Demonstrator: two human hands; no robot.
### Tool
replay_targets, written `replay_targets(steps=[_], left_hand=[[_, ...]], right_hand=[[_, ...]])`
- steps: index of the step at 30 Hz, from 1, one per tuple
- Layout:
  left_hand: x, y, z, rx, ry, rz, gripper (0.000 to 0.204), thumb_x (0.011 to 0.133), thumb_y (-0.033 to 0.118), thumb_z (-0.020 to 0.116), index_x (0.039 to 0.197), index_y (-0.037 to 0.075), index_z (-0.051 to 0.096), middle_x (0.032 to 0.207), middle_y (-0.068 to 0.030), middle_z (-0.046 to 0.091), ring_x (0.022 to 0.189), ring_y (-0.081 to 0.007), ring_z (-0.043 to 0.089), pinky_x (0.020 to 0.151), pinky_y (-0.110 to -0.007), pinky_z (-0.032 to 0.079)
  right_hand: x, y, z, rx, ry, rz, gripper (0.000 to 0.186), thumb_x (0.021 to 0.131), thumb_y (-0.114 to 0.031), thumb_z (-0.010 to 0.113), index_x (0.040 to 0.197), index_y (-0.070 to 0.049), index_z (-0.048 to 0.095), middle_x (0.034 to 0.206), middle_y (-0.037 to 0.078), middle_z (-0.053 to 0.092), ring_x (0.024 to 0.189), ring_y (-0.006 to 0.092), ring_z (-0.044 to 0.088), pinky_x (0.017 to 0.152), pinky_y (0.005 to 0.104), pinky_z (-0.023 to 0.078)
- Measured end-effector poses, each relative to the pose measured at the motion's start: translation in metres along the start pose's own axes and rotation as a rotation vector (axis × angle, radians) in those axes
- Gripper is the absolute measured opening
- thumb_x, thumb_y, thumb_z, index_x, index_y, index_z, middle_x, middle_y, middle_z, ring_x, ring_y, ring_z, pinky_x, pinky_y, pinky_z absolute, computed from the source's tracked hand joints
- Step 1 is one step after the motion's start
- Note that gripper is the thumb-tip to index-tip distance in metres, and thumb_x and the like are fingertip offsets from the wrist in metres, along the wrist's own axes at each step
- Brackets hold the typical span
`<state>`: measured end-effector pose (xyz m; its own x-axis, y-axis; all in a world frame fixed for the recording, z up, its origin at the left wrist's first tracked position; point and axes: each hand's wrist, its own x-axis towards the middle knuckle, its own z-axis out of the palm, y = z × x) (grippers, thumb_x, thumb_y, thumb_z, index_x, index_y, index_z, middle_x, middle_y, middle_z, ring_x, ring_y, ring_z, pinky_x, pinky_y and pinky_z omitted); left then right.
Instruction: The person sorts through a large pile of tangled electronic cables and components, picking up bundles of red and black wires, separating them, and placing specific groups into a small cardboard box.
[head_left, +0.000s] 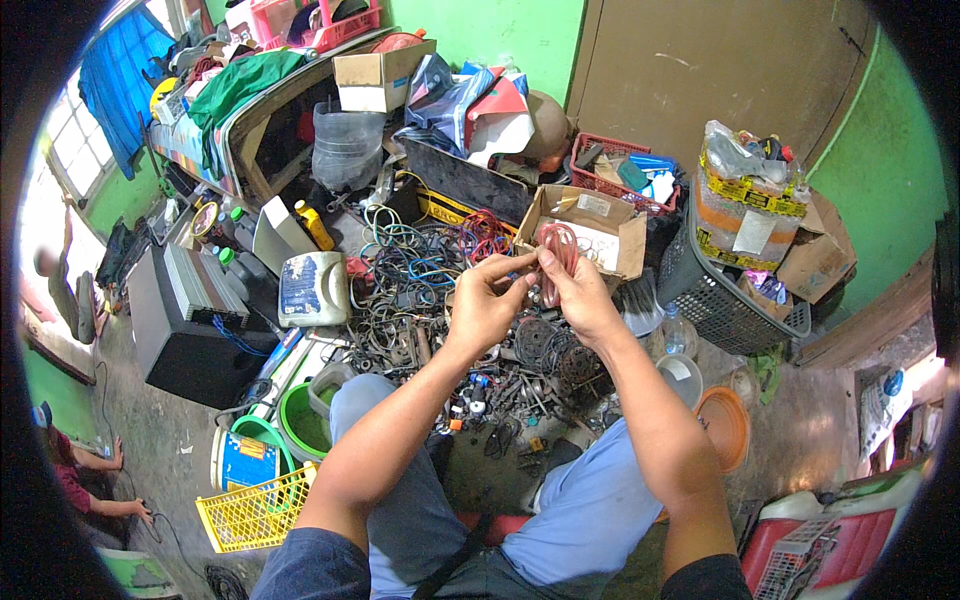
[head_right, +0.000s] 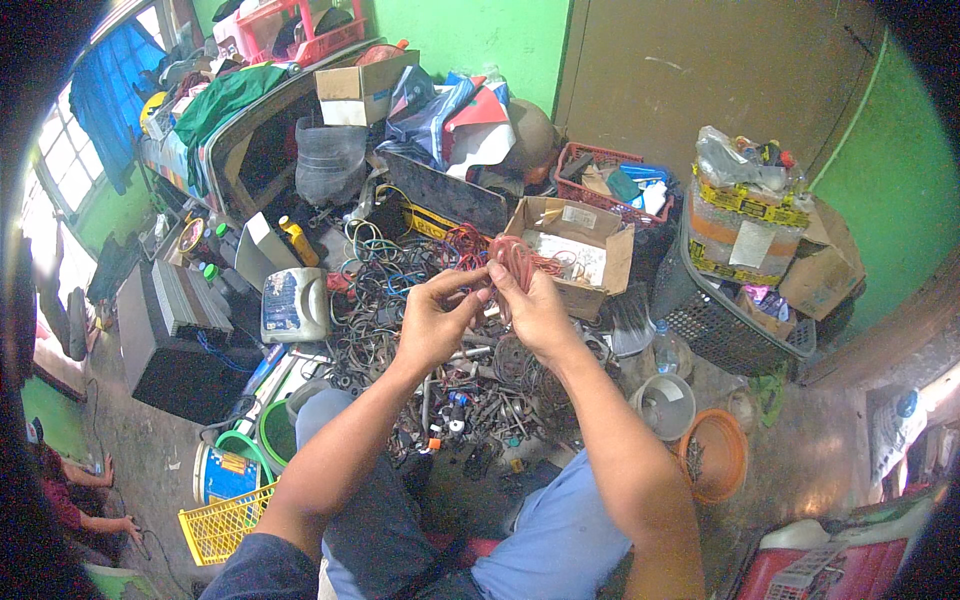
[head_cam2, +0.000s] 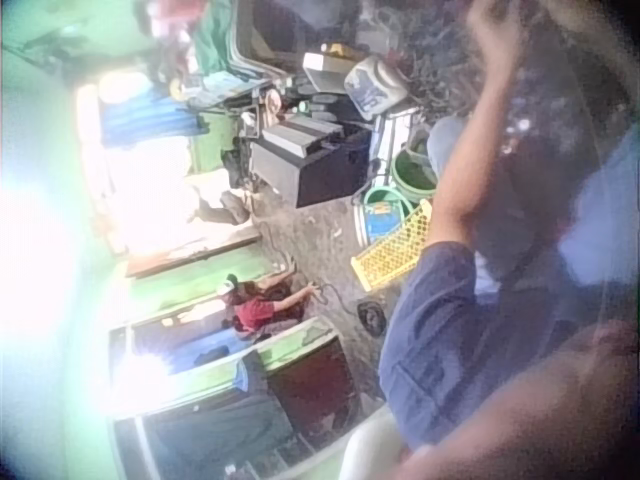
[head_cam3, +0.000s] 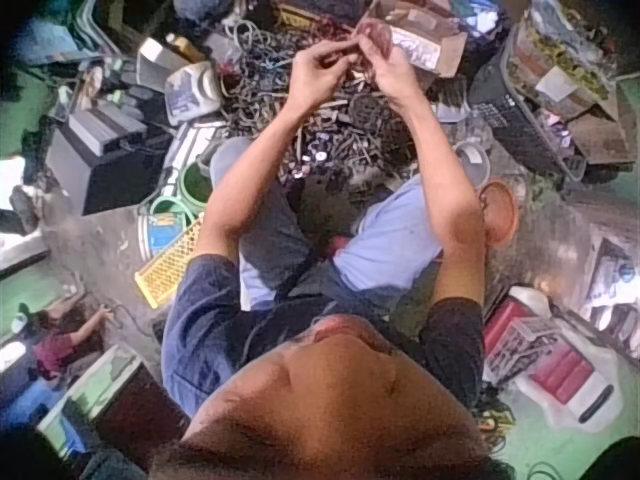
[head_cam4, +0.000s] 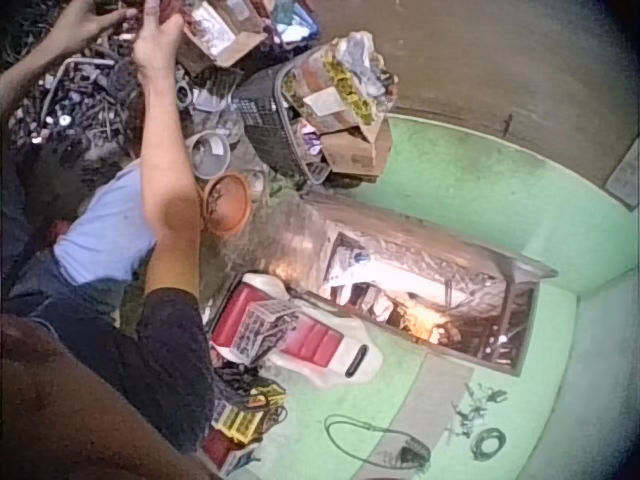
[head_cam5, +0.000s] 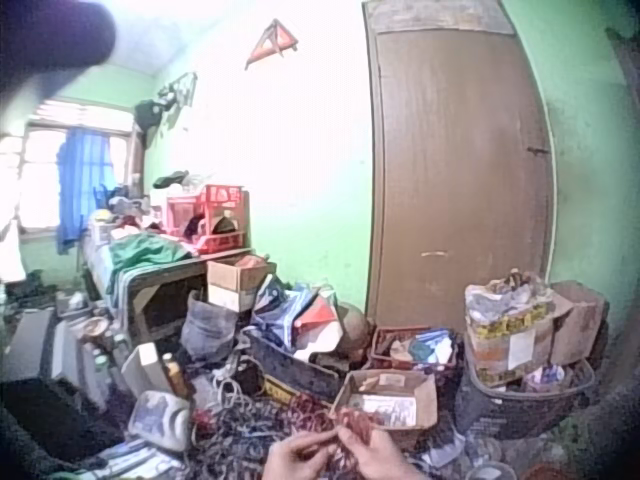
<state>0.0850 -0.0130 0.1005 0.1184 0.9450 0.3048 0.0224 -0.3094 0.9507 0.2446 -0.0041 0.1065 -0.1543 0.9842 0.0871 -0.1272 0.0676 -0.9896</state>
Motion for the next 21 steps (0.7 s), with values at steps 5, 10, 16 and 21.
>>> replay_targets(steps=[5,10,16,21], left_hand=[[0.0,0.014,0.002,0.029,-0.064,0.006,0.037,0.091,0.001,0.07,0.127,0.004,0.067,0.092,-0.0048,0.069,0.083,-0.0082,0.064,0.071,-0.025,0.052],[0.003,0.007,0.0,-0.073,-0.082,-0.096,0.043,0.089,-0.001,0.071,0.129,0.002,0.057,0.089,-0.0066,0.071,0.079,-0.0106,0.066,0.07,-0.027,0.055],[0.002,0.01,0.001,-0.109,-0.146,-0.188,0.029,0.088,0.001,0.075,0.11,0.001,0.056,0.081,-0.0042,0.07,0.073,-0.0105,0.066,0.066,-0.026,0.053],[0.003,0.002,0.001,-0.072,-0.18,-0.195,0.025,0.088,0.003,0.077,0.102,0.0,0.057,0.078,-0.0051,0.069,0.071,-0.0096,0.065,0.064,-0.027,0.053]], right_hand=[[0.0,-0.001,-0.004,0.127,0.011,0.021,0.025,0.104,-0.035,0.059,0.109,-0.011,0.062,0.086,-0.004,0.061,0.071,0.0061,0.057,0.063,0.0233,0.046],[0.002,0.003,0.003,0.283,0.058,0.01,0.025,0.104,-0.035,0.058,0.109,-0.011,0.061,0.087,-0.002,0.061,0.074,0.0089,0.061,0.065,0.025,0.049],[0.001,-0.006,0.002,0.384,0.068,0.008,0.025,0.104,-0.034,0.058,0.106,-0.009,0.058,0.089,0.002,0.062,0.076,0.0111,0.062,0.067,0.0273,0.052],[0.003,-0.001,-0.001,0.467,0.095,-0.015,0.023,0.105,-0.033,0.057,0.105,-0.011,0.058,0.085,0.001,0.059,0.077,0.0134,0.062,0.065,0.0284,0.052]])
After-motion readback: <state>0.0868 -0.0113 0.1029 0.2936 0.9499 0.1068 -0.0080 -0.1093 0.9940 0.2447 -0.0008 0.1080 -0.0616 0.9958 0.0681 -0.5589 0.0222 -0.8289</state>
